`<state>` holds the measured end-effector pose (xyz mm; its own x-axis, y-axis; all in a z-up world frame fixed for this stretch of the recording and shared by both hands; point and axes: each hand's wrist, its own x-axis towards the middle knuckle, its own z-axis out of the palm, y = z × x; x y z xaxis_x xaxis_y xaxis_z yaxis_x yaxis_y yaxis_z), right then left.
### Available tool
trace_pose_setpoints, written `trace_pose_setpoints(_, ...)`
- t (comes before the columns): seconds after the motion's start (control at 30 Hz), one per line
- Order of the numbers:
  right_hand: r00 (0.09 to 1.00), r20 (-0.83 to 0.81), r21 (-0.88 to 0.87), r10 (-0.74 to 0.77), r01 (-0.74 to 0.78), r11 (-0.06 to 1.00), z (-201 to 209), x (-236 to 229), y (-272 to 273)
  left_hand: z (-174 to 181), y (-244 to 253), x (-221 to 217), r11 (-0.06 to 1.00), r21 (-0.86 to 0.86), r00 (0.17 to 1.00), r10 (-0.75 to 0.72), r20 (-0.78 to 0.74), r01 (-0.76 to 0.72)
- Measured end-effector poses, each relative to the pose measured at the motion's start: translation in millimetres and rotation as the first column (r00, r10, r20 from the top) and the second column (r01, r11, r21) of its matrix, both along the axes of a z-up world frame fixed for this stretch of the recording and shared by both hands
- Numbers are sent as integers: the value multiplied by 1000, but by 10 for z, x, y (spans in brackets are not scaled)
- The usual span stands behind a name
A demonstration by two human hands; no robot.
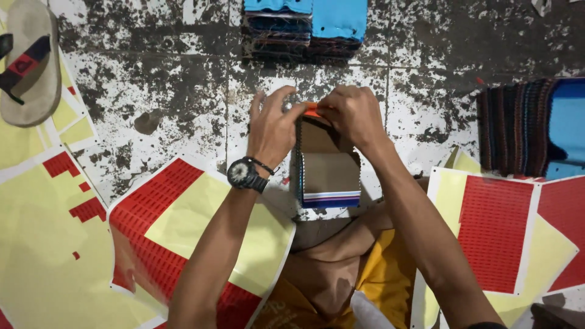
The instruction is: The person sits on the floor and assembles notebooks by hand. They peel red adhesive strips from a yellow backing sheet and apply them to the spine of stacked blue, purple, and brown notebook covers, pressing them down to secure the binding.
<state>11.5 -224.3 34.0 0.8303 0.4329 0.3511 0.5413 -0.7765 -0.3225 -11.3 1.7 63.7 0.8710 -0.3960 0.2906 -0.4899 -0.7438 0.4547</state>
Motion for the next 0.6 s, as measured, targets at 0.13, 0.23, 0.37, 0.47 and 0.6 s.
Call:
trace_pose_setpoints(0.13, 980, 196, -14, -30, 33, 999, -97, -87, 5, 13, 14, -41, 947, -307, 987, 55, -152, -100)
trace_pose_setpoints(0.23, 921, 389, -32, -6, 19, 999, -135, -135, -1, 40, 44, -27, 772, -603, 950, 2, -313, -200)
trace_pose_setpoints(0.37, 998, -51, 113, 33, -28, 993, 412, -309, 78, 15, 97, 51, 623, -726, 882, -119, -457, -292)
trace_pose_setpoints(0.47, 888, -453, 340, 77, 93, 936, 730, -344, 162, -9, 68, 65, 604, -743, 841, -210, -498, -289)
trace_pose_setpoints(0.6, 818, -568, 392, 90, 172, 904, 628, -243, 167, -73, -3, 99, 551, -803, 841, -304, -447, -227)
